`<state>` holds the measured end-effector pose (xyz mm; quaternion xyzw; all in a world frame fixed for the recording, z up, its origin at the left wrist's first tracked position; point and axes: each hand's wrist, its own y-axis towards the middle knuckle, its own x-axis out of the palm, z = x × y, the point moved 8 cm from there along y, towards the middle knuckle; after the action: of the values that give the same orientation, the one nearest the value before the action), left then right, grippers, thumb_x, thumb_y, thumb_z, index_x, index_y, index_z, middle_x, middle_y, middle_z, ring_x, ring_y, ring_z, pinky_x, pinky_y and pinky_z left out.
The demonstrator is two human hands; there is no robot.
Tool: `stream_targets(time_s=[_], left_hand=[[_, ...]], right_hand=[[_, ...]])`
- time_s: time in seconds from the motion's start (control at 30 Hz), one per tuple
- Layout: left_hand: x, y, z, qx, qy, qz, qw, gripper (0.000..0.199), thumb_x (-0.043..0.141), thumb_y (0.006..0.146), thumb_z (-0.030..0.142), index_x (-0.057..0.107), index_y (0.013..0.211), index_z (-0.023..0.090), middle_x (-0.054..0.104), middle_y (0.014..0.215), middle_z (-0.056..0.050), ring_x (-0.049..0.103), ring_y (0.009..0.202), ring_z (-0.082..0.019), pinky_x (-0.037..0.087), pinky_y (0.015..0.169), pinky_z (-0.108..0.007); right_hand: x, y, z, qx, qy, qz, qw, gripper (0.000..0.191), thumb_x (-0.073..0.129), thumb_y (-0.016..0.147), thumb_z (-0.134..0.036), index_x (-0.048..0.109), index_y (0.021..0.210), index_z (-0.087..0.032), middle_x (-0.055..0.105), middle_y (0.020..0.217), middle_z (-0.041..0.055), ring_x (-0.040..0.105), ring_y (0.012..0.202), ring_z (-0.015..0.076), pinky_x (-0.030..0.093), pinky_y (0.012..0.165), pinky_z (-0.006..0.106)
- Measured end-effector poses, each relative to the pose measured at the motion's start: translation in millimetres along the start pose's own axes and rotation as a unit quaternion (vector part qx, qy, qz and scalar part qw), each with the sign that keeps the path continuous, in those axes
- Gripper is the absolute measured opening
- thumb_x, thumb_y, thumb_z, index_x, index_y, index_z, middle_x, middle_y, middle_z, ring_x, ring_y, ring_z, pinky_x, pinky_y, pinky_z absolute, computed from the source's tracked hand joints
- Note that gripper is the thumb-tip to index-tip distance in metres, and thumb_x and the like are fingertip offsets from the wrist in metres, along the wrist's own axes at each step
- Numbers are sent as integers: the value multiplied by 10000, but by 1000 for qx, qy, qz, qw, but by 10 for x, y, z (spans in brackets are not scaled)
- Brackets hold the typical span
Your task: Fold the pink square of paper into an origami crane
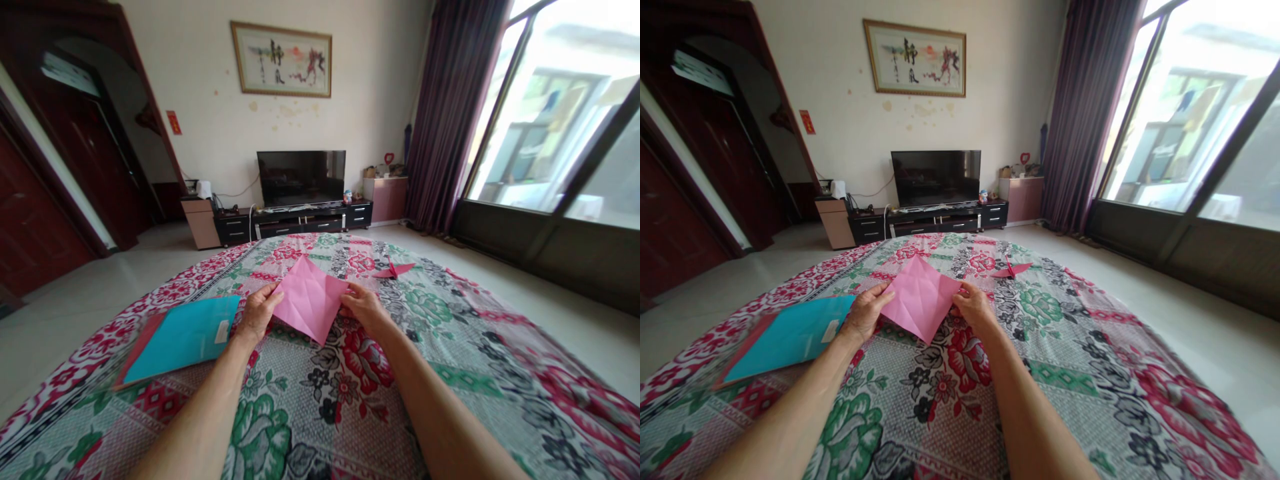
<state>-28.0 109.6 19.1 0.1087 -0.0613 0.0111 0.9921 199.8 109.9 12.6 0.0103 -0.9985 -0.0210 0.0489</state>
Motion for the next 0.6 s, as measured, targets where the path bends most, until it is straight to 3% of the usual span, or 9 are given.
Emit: stream_targets(time_s=[0.33,0.6], left_hand=[[-35,13,-39,-9,-6,22,1000,434,700,590,357,669,978,165,700,798,-18,634,701,-189,480,662,-282],[-19,15,-57,-11,-38,5,999,439,702,614,321,653,1017,156,702,815,-24,632,704,-194,467,657,-282]], right_hand=[[5,15,33,14,29,-3,999,299,568,642,-112,627,932,-162,636,678,-23,551,524,70,485,484,162],[-9,47,75,25,35,7,999,254,572,620,-114,643,858,-172,630,673,-28,559,523,74,489,473,162]])
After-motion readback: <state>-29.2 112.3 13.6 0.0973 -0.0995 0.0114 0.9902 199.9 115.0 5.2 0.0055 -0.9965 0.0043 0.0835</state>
